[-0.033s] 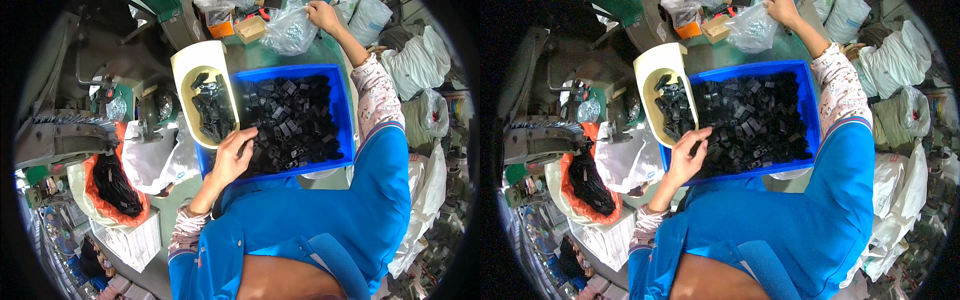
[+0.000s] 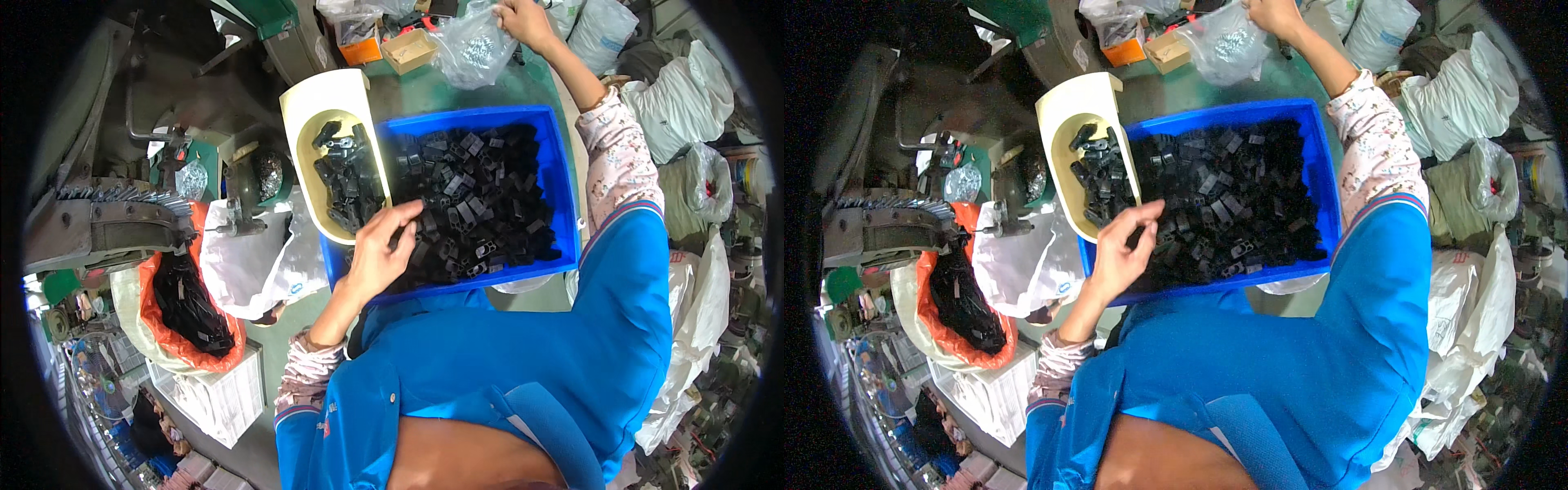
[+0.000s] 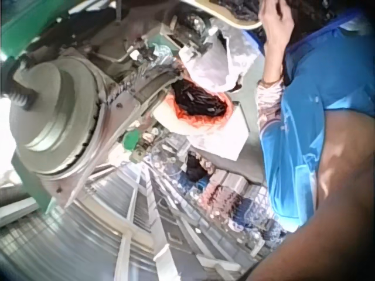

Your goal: The person picks small black plastic parts from a blue bin and assembles them by hand. The assembled parts are then placed into a white bag. The person repeats this process continuously.

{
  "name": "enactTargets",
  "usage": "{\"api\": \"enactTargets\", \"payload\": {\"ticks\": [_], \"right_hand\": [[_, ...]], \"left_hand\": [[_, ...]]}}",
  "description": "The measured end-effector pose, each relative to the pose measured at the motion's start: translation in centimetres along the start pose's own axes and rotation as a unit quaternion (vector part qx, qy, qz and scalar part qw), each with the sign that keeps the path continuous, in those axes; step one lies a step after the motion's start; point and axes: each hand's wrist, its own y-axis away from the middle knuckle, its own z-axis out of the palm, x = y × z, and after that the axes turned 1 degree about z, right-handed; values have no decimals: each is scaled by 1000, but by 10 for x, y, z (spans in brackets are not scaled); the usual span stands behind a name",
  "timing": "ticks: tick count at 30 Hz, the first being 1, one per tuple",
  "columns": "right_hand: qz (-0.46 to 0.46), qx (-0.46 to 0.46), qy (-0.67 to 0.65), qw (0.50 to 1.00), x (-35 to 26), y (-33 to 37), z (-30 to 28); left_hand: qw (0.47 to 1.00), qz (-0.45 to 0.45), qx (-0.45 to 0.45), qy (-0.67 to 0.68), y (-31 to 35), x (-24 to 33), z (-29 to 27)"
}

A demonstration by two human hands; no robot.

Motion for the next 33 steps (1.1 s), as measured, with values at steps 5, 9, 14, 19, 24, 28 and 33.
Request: {"api": "enactTargets", "payload": {"ticks": [5, 9, 14, 19, 24, 28, 33], "right_hand": [[145, -11, -166, 975, -91, 26, -145], [99, -128, -301, 940, -213, 110, -223], [45, -221, -394, 891, -213, 204, -177], [35, -233, -420, 877, -184, 272, -141], [224, -105, -388, 888, -98, 369, -138], [346, -207, -486, 775, -91, 431, -112], [338, -322, -457, 757, -119, 387, -127]], "left_hand": [[992, 20, -35, 117, -62, 17, 18], [981, 67, -23, 181, -120, 17, 67], [826, 22, -53, 561, -102, 35, 119], [835, -133, -134, 517, -35, 9, 128], [834, -129, -150, 515, -1, -37, 142], [726, -252, -153, 621, 10, -23, 131], [632, -312, -164, 690, 23, -15, 128]]}}
